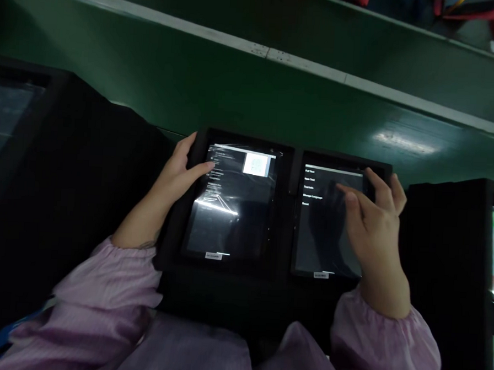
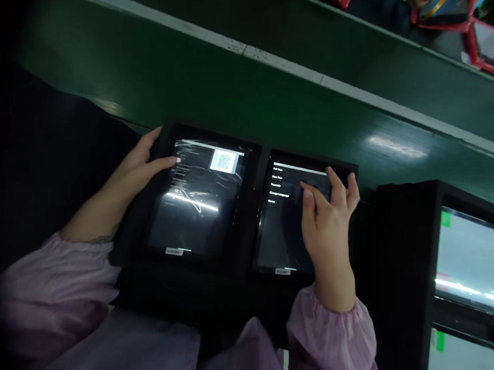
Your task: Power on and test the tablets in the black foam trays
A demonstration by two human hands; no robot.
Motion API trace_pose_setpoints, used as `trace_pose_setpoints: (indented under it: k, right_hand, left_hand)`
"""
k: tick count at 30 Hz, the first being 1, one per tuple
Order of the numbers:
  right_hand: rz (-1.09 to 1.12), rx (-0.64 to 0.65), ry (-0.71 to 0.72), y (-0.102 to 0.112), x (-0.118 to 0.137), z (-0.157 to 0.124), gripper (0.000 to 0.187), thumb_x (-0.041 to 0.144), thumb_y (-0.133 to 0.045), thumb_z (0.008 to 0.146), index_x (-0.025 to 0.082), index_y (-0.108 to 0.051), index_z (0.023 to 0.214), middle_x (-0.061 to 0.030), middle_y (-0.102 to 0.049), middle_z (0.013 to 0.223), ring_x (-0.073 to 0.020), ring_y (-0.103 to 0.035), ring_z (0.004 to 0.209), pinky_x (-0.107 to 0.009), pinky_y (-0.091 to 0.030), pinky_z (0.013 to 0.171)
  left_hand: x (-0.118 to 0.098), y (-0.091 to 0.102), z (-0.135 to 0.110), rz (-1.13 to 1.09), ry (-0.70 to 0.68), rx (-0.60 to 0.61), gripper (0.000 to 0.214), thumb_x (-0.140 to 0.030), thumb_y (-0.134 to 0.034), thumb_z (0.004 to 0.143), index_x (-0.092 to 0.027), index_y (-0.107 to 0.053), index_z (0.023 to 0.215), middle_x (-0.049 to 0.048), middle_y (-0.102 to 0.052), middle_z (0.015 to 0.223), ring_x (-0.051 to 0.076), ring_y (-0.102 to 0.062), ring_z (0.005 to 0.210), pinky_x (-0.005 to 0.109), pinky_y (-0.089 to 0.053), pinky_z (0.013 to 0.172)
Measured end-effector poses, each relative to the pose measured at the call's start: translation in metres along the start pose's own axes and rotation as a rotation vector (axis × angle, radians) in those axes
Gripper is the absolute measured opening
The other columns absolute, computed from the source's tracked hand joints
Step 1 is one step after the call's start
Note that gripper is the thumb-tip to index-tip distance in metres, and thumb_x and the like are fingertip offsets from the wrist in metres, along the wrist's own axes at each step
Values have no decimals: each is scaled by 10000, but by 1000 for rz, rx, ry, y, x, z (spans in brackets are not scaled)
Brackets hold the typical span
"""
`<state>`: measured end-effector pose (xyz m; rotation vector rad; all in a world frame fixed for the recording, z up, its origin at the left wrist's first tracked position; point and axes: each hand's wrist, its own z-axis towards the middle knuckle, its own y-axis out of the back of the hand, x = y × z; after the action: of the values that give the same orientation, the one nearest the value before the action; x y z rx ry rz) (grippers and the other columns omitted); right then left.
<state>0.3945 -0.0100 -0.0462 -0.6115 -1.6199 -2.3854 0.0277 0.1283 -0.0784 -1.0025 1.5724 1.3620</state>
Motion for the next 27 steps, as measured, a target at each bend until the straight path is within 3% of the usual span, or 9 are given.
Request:
trace_pose_setpoints:
  k: [5,9,12,15,18,22,27]
  right_hand:
    - [27,71,25,-17,-9,3,527,498,-400,1120,222,-827,1257,-141,-511,1672,-475,-205,1673,-799,-262,1279]
    - [51,19,8,-17,-11,2,572,533,-383,1126,212,-846,1219,-168,-583,1620,-469,-320,1638,-773,-265,1291]
    - [47,-115,-60,-7,-9,-1,575,547,-382,1131,237,-864,1180,-151,-702,1490,-451,-439,1570,-734,-323,1279]
    - [62,-162,-84,6,-3,-9,548,514,-401,1135,222,-865,1165,-150,-742,1424,-439,-510,1516,-734,-365,1258]
    - [78,-146,-76,13,2,-20,474,468,-450,1127,258,-875,1111,-124,-749,1409,-417,-526,1505,-704,-380,1264]
    - [58,-100,-43,9,1,-31,459,459,-472,1118,276,-883,1024,-103,-757,1389,-413,-523,1501,-717,-427,1222]
    - [28,-64,11,-3,-3,-31,448,435,-455,1127,277,-874,1124,-93,-689,1503,-414,-405,1586,-749,-375,1254]
  left_hand:
    - [-6,-5,17,-118,29,-89,613,-299,-798,717,-214,-719,1319,63,-741,1451,371,-531,1526,550,-289,1374]
    - [-6,-9,30,-79,-27,-52,714,-299,-823,680,-212,-692,1376,89,-670,1555,351,-514,1550,517,-313,1365]
    - [-3,-9,33,-15,-44,-18,785,-319,-835,699,-241,-646,1457,95,-606,1627,351,-477,1581,537,-306,1360]
    - [-1,-5,34,6,-15,48,902,-322,-889,673,-258,-592,1521,106,-570,1660,371,-484,1574,570,-308,1352]
    - [-4,-5,31,2,-18,67,966,-311,-928,620,-224,-588,1520,133,-543,1681,388,-469,1579,559,-284,1364]
    - [-13,-12,25,-159,-37,43,748,-304,-787,699,-197,-653,1427,87,-669,1563,375,-562,1501,565,-310,1358]
    - [-13,-16,23,-181,-53,-18,718,-241,-719,677,-204,-685,1393,41,-712,1506,343,-574,1484,534,-289,1375]
